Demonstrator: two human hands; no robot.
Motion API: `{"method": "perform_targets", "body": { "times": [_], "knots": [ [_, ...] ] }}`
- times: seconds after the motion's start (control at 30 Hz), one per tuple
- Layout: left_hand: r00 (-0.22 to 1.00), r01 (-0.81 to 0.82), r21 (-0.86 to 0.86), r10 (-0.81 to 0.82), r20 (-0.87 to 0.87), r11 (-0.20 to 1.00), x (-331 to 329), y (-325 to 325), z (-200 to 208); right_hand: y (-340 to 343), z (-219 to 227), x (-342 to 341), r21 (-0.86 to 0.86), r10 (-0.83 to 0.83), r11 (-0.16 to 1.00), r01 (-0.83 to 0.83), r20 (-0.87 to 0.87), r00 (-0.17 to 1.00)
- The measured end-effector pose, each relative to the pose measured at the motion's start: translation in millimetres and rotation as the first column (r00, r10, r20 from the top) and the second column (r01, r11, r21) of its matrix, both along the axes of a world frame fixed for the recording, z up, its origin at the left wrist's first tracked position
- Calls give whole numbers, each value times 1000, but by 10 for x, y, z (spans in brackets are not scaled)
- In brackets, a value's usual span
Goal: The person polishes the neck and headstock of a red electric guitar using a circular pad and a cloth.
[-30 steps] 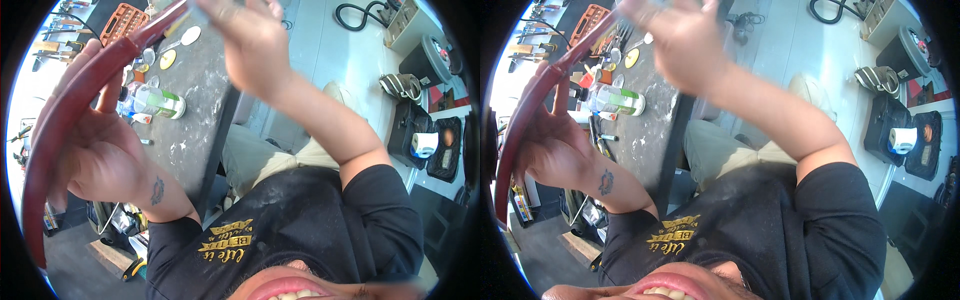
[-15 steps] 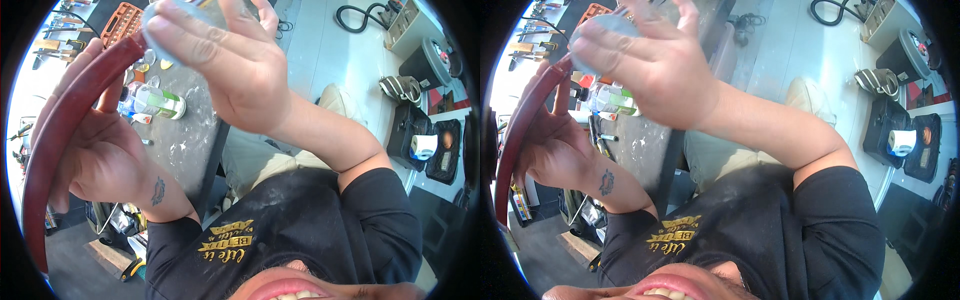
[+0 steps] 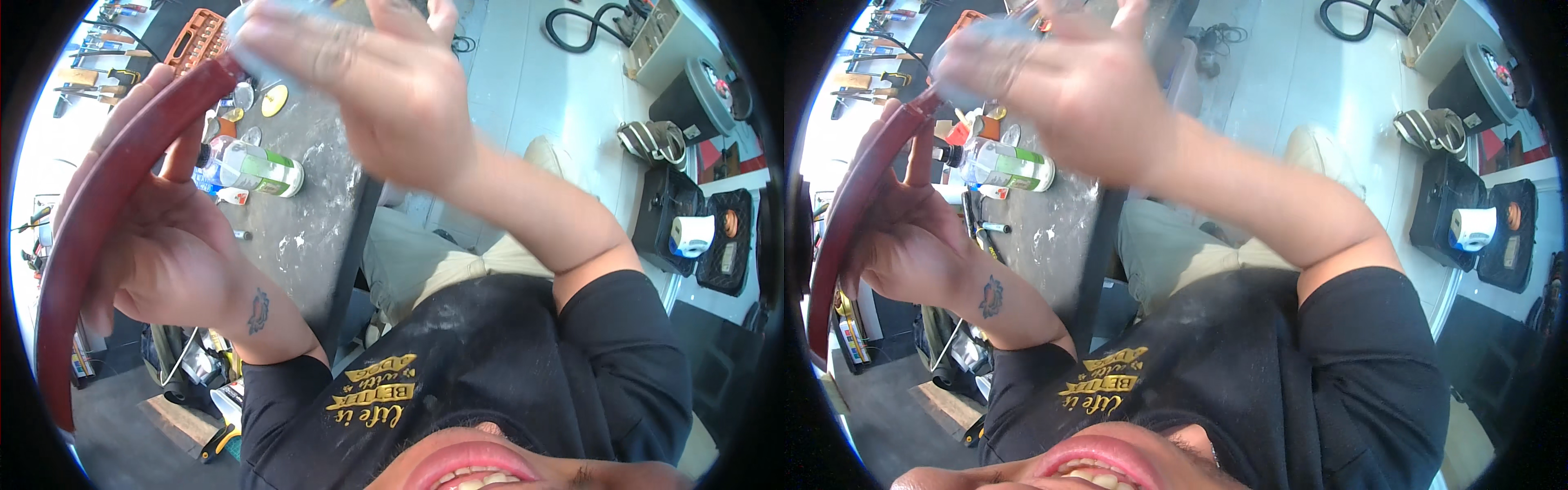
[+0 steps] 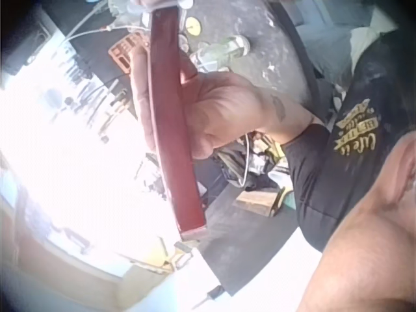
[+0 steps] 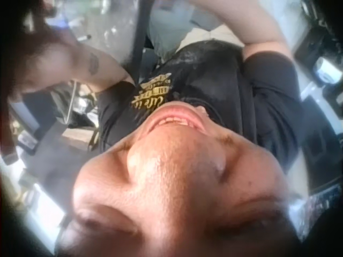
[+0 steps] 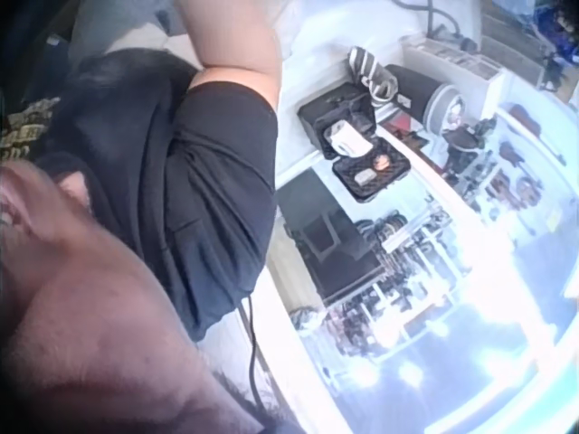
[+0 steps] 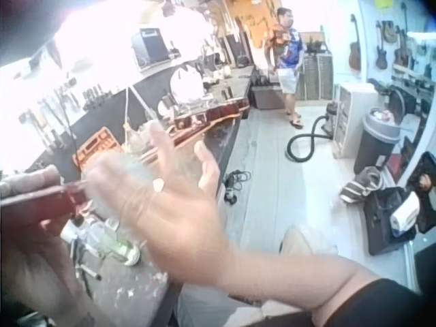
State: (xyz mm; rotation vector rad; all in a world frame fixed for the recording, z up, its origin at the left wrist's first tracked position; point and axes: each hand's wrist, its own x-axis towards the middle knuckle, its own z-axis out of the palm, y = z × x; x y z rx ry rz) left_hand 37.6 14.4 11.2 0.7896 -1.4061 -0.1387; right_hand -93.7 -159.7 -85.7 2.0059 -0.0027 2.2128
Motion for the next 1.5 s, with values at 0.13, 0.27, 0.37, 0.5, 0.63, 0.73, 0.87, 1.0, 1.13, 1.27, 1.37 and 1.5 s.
{"method": "perform_targets", "body": {
  "times": [0.13,0.27,0.37,0.5,0.63,0.73,0.87,1.0,1.13,1.27,1.37,1.5],
  "knots": [
    [999,-33,-15,33,-1,999,-26,-102,-34,-179,106,-94,391,-4,914,107,-254,967],
    [995,-97,-17,97,-4,995,-72,-29,26,62,-15,-110,188,-13,981,47,-180,984],
    [999,-19,-19,20,35,1000,-21,4,9,195,117,-233,334,0,934,125,-350,937],
    [998,-39,-6,40,54,999,-29,-43,8,7,3,-149,331,76,944,-1,-212,974],
    [994,68,-17,-67,81,998,-17,-30,21,-120,28,-119,259,98,965,-49,-183,978],
    [973,-222,2,221,68,975,-93,0,-13,-50,162,-251,302,80,953,4,-264,961],
    [998,-47,-17,48,40,999,-36,-40,-42,161,325,-448,233,-96,950,209,-419,903],
    [998,-40,28,38,53,999,-108,8,26,-185,89,-278,343,-44,923,173,-353,935],
    [993,-111,-14,112,42,994,-97,-7,-1,19,112,-267,318,61,948,20,-242,968],
    [997,23,7,-24,75,1000,-13,41,-3,-47,-5,-187,348,120,937,-37,-219,968],
    [999,20,8,-20,42,1000,-58,3,6,55,20,-244,376,123,926,-28,-231,965],
    [999,37,-9,-37,38,999,-60,-19,15,36,74,-331,466,136,885,12,-283,950]
  ]
}}
